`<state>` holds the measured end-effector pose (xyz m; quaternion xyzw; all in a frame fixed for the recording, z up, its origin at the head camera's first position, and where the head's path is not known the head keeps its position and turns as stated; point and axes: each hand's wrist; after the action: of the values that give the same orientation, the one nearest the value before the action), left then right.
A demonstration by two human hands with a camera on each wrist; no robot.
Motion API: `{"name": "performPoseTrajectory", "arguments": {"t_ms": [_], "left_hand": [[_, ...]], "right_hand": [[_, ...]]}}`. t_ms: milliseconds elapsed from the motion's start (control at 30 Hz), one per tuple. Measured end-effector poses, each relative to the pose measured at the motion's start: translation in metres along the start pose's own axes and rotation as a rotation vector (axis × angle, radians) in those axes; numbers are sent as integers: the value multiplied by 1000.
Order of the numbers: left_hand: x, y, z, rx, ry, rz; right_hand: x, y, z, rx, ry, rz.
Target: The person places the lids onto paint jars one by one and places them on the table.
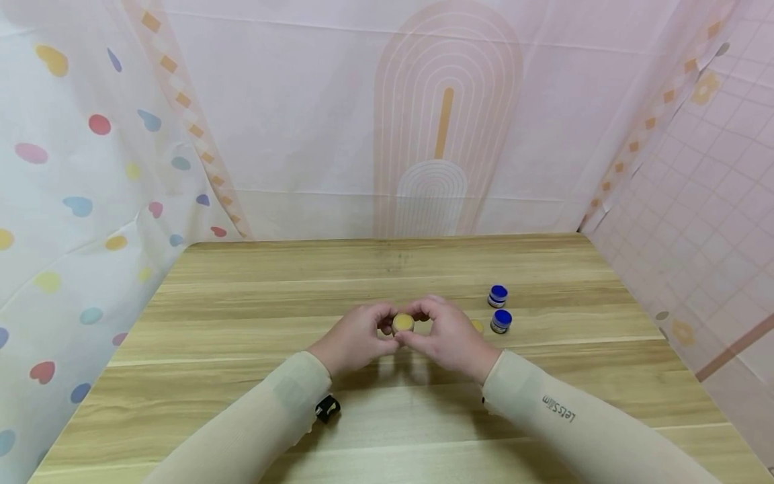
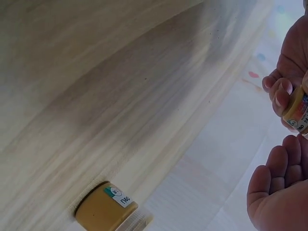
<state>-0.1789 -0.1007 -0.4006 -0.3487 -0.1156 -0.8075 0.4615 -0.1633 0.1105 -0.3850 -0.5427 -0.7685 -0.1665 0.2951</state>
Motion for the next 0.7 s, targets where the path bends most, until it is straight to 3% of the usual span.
{"name": "performPoseTrajectory", "arguments": {"t_ms": [100, 367, 700], "left_hand": [[0, 0, 0, -2, -6, -2], [1, 0, 2, 24, -4, 0], [0, -1, 0, 30, -8, 0]], "right_hand": [[1, 0, -1, -4, 2, -2], [7, -1, 1, 95, 26, -32], [5, 0, -1, 65, 3, -46]]}}
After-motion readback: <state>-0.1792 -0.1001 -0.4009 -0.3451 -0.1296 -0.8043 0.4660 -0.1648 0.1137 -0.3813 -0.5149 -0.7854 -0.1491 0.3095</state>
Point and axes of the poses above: each hand's wrist, its own y-axis away from the middle knuckle, its own x-axis out of the back of the hand, z = x × y, and after that the axes turned 6 degrees about -x, right-handed
